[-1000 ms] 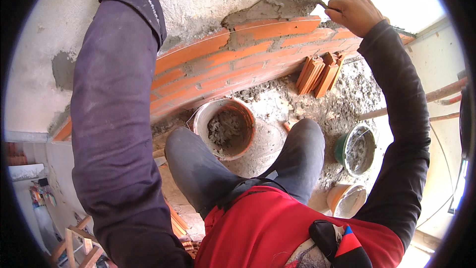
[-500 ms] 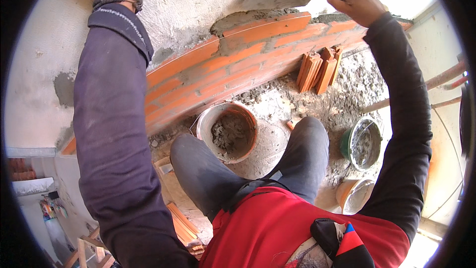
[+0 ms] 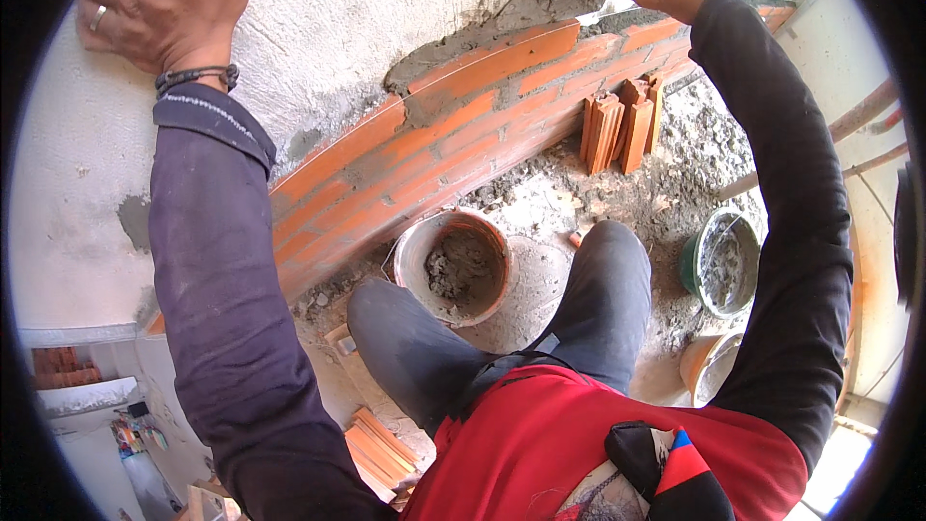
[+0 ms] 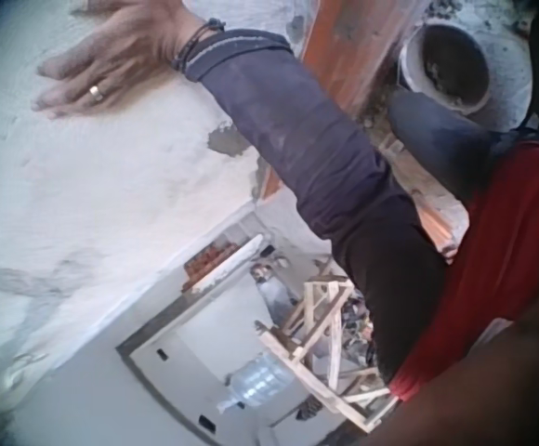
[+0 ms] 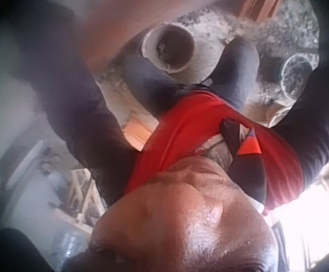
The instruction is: The person applies mortar from a bucket to a brick wall using a trowel and then places a thin brick tile onto the wall.
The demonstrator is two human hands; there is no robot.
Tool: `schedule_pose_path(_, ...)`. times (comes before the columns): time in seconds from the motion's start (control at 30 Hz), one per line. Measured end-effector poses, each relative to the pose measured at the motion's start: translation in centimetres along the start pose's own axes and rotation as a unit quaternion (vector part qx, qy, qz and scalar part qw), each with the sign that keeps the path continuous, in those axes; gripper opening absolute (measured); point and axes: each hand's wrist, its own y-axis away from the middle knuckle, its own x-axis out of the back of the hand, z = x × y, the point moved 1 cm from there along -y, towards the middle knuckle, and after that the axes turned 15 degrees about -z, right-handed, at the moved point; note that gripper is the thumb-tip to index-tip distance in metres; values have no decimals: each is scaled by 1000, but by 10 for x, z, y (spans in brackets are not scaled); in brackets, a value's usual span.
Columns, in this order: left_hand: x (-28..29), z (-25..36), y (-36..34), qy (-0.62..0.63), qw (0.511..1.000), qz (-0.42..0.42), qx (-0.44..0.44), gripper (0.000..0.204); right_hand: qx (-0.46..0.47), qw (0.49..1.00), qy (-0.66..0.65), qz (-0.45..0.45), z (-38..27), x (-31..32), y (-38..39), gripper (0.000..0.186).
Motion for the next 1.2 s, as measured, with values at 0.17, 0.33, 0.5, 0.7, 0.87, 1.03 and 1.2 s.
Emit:
schedule_pose_path(0.17,-7,-9,2,37,997,-61,3,59,-51,997,-53,-9,10,21,18,31)
schedule_pose_path(0.33,-10,-16,1,67,995,-74,-6,67,16,998,-38,53,-23,14,26,29)
schedule_pose_path(0.5,-8,-11,0,76,994,-77,-6,67,50,997,9,60,-35,1,17,28)
schedule_pose_path(0.7,-2,-12,-2,91,992,-85,1,70,-37,998,-33,37,-21,28,27,30)
schedule_pose_path(0.87,-6,-8,-1,92,992,-84,0,72,43,992,-69,99,-63,28,23,28)
schedule_pose_path(1.03,-1,-4,0,-10,1000,-4,1,54,82,994,-23,67,-140,50,2,27)
schedule_pose_path(1.2,0,-2,-1,2,1000,-8,9,55,30,998,-22,-59,-144,71,-13,31)
